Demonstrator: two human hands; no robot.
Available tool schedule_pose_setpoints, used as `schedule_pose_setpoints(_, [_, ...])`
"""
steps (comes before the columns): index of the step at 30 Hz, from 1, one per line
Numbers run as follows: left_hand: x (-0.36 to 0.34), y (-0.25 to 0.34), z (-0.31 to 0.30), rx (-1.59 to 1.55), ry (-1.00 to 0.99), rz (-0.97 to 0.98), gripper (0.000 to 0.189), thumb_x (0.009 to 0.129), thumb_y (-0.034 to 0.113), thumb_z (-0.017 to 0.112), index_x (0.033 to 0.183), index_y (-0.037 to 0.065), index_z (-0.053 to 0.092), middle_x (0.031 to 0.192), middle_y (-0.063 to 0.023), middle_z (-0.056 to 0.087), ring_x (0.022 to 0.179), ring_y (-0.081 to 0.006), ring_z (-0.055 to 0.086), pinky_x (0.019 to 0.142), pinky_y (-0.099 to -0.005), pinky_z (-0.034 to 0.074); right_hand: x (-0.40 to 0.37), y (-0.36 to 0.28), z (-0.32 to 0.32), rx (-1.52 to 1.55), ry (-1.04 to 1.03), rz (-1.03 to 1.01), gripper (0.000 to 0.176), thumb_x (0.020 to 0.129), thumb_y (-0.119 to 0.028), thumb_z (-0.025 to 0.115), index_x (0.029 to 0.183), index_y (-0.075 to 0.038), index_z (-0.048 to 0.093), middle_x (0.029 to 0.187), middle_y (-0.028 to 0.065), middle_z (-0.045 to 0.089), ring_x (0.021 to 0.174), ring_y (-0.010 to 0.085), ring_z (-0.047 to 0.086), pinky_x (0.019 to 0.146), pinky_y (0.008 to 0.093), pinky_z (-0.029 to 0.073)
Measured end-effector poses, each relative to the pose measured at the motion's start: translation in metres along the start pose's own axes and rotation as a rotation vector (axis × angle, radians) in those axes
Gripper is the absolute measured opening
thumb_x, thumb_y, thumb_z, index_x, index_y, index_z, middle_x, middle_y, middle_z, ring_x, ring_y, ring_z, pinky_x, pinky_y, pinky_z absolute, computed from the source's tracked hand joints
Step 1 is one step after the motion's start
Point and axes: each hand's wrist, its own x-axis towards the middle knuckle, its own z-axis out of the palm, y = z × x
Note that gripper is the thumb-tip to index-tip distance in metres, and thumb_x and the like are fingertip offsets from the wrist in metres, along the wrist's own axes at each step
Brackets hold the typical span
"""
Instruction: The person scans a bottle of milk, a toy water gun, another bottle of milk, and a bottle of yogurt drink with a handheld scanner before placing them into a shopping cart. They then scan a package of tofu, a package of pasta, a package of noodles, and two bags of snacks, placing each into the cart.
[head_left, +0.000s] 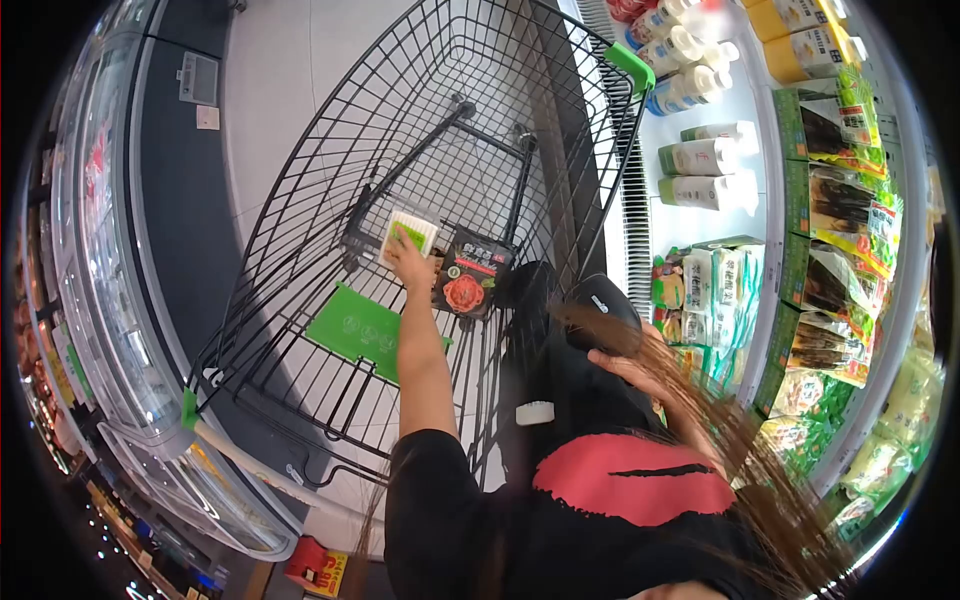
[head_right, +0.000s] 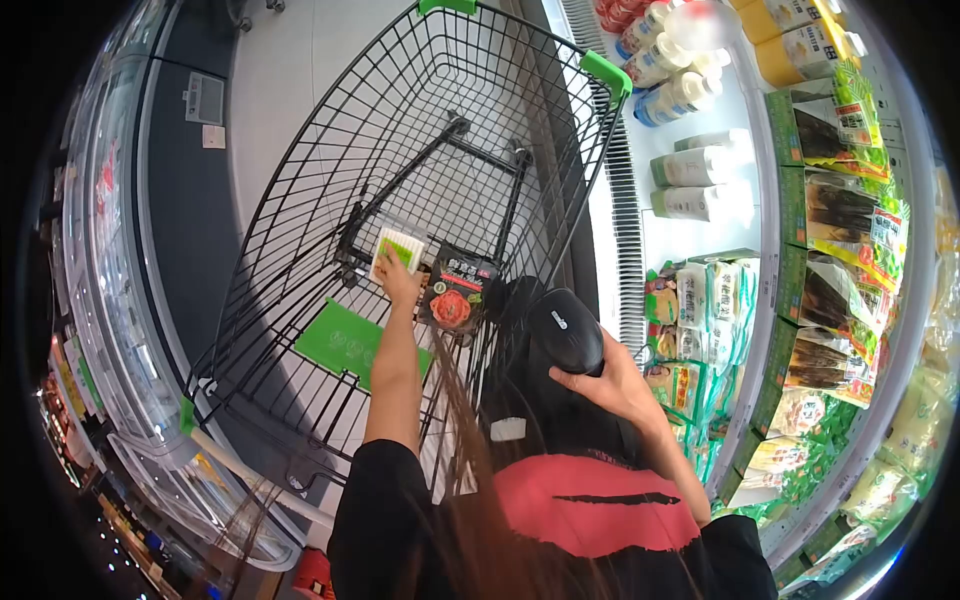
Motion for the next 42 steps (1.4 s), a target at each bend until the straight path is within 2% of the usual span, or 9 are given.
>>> schedule_pose_setpoints(2, [0.023,-0.021,0.017,-0.118,0.316,0.248,0.079,0.073,0.015,0.074,0.144,0.013,0.038,0.14,-0.0247,0.048,0.126,-0.0462,0.046,0.098,-0.0489,0.047,-0.004,-0.005,-0.003,0.004,0.013,0.013,0.067,0.076,-0.014,0.081,0.133,0.004,0.05,0.114,0.0109,0.065,0.104,0.0149,0.058,0.094,0.0307,0.046])
schedule_pose_setpoints(7, [0.034,-0.046,-0.076,-0.24,0.221,0.163,0.04,0.072,0.016,0.066,0.11,0.005,0.065,0.083,-0.0218,0.07,0.081,-0.0385,0.068,0.077,-0.0445,0.053,-0.031,-0.028,-0.013,0.018,-0.009,0.015,0.067,0.076,-0.015,0.081,0.133,0.003,0.05,0.113,0.01,0.066,0.104,0.0141,0.058,0.094,0.0301,0.046])
schedule_pose_setpoints(9, [0.029,-0.057,-0.11,-0.912,-0.097,0.134,0.032,0.077,0.004,0.056,0.108,0.0,0.064,0.093,-0.0146,0.07,0.086,-0.0284,0.07,0.076,-0.036,0.054,-0.043,-0.028,-0.014,0.001,-0.011,-0.129,0.069,0.077,-0.015,0.08,0.135,0.003,0.048,0.114,0.0095,0.066,0.104,0.0139,0.058,0.094,0.0298,0.046])
schedule_pose_setpoints(14, [-0.075,0.007,-0.223,-1.54,-0.441,0.011,0.058,0.076,-0.005,0.05,0.134,-0.001,0.045,0.125,-0.0159,0.057,0.109,-0.0282,0.061,0.089,-0.0431,0.053,-0.078,-0.035,-0.013,0.115,-0.019,-0.239,0.066,0.078,-0.016,0.079,0.134,0.002,0.049,0.111,0.0093,0.067,0.102,0.0141,0.06,0.093,0.0311,0.047])
schedule_pose_setpoints(25, [-0.29,0.167,-0.302,-1.86,-0.65,0.402,0.064,0.078,0.002,0.048,0.141,0.003,0.037,0.14,-0.0168,0.047,0.129,-0.0341,0.047,0.106,-0.0549,0.04,-0.161,-0.022,-0.012,0.13,0.159,-0.466,0.057,0.077,-0.024,0.08,0.122,0.002,0.057,0.103,0.0161,0.069,0.098,0.0211,0.066,0.087,0.0346,0.05])
schedule_pose_setpoints(30, [-0.343,0.198,-0.299,-1.817,-0.66,0.549,0.063,0.076,-0.003,0.049,0.138,0.006,0.04,0.134,-0.0141,0.051,0.126,-0.0316,0.05,0.103,-0.0509,0.043,-0.182,-0.009,-0.007,0.273,0.231,-0.493,0.055,0.08,-0.017,0.077,0.127,0.001,0.055,0.09,0.0072,0.067,0.072,0.0118,0.062,0.066,0.029,0.051])
schedule_pose_setpoints(37, [-0.389,0.219,-0.294,-1.881,-0.749,0.525,0.059,0.08,-0.004,0.048,0.137,0.004,0.041,0.136,-0.0123,0.049,0.126,-0.027,0.05,0.104,-0.0462,0.043,-0.225,0.014,-0.012,0.452,0.433,-0.595,0.04,0.081,-0.011,0.075,0.116,0.001,0.06,0.091,0.0056,0.067,0.073,0.0123,0.064,0.066,0.0283,0.052])
schedule_pose_setpoints(41, [-0.37,0.224,-0.284,-2.077,-1.1,0.389,0.05,0.091,0.014,0.049,0.139,0.003,0.042,0.132,-0.0119,0.055,0.123,-0.0281,0.053,0.103,-0.0444,0.043,-0.256,0.037,-0.026,0.614,0.562,-0.604,0.039,0.083,-0.004,0.069,0.121,0.002,0.059,0.099,0.0085,0.068,0.072,0.0132,0.064,0.065,0.0287,0.053])
schedule_pose_setpoints(42, [-0.388,0.239,-0.293,-1.965,-0.906,0.403,0.051,0.095,0.036,0.048,0.135,0.005,0.046,0.115,-0.013,0.063,0.102,-0.0296,0.062,0.085,-0.0448,0.051,-0.256,0.043,-0.027,0.712,0.599,-0.667,0.041,0.084,-0.006,0.07,0.123,0.001,0.059,0.102,0.0105,0.067,0.074,0.0145,0.065,0.066,0.029,0.052])
